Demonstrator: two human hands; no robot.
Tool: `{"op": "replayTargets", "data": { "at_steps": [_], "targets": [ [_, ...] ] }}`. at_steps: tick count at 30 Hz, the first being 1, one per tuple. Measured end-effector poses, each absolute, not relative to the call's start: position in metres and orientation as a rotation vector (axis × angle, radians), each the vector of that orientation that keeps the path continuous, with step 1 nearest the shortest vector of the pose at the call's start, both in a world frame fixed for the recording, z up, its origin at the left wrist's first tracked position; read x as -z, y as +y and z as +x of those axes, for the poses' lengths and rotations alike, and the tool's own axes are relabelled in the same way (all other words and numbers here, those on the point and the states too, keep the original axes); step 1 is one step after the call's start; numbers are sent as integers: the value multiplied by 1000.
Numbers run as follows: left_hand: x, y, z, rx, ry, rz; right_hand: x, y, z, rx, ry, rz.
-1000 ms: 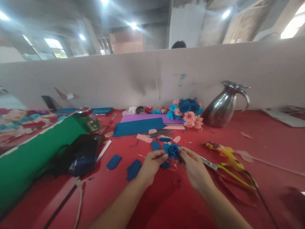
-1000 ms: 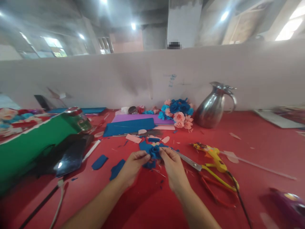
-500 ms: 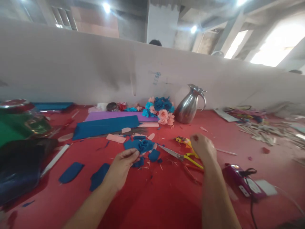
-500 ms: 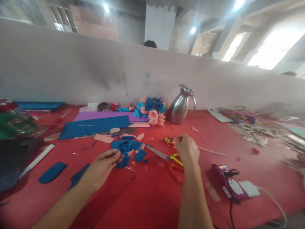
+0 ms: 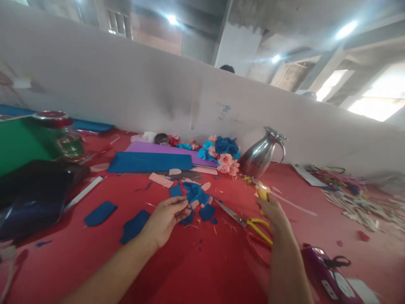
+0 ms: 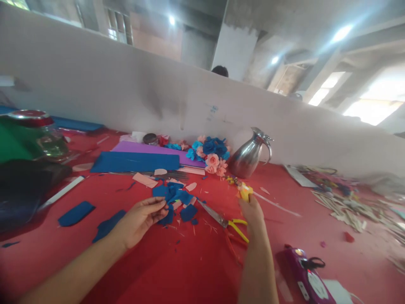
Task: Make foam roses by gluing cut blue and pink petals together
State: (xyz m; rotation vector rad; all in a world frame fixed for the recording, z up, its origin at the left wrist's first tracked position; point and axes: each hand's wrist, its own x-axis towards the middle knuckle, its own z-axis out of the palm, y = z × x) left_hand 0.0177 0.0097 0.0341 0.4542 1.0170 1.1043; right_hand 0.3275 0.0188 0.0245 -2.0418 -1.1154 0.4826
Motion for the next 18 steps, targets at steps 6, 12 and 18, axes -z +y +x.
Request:
{"op": "replayTargets", "data": {
  "at_steps": [6,12,18],
  "targets": [
    [-26,16,12,-1139,975,361,-58,5,270,-1340,-784,-1261],
    [-24,18,11,-1198,1051,361,-53,-2,233,-1297,-1056,-1238],
    [-20,20,7,-1234,1150,422,-55,-10,218,-1150,-1270,-1221]
  ]
}}
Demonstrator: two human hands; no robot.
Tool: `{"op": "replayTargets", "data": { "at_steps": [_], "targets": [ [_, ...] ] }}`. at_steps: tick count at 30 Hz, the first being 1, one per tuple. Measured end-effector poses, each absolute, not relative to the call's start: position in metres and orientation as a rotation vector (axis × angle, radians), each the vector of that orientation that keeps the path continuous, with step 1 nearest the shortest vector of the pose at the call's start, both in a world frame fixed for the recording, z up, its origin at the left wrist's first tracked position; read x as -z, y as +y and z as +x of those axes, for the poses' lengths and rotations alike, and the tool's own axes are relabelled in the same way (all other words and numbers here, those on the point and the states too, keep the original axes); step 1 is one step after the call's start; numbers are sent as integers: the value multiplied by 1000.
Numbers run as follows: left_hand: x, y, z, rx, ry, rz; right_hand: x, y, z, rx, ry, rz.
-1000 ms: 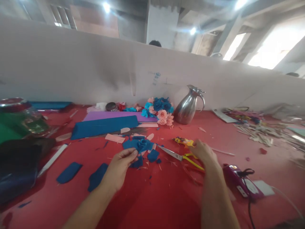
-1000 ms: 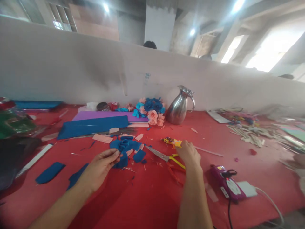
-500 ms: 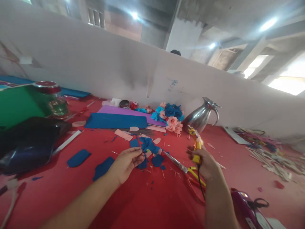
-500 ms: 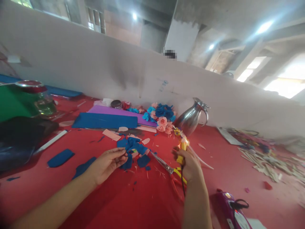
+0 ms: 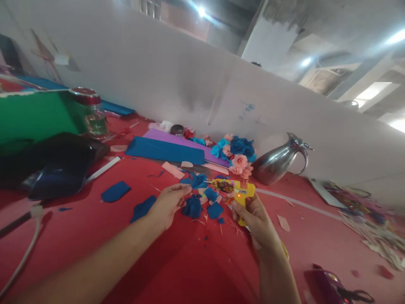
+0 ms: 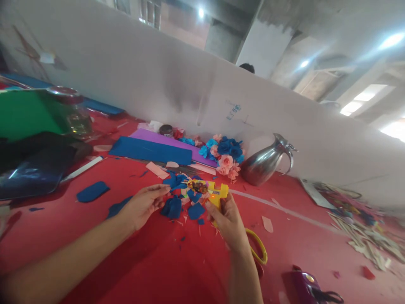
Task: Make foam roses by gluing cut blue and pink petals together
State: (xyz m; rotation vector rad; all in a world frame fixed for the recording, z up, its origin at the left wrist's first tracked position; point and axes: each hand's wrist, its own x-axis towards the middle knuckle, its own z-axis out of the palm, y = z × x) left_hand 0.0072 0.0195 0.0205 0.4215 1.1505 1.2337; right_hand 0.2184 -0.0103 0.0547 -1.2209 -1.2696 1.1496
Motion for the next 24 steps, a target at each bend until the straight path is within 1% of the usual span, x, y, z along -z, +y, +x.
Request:
{"op": "replayTargets", "data": {
  "at_steps": [6,15,24],
  "targets": [
    [-21,20,6,-1218,1152,460,-52,-14,211,-1038,-1438,-1195],
    [-25,17,7,-1254,1139,483,-38,-12,212,-684,-1630,-1500],
    [-27,18,9,-1237,1172,473,-40,-14,214,-649,-1684,-1570]
  ]
}}
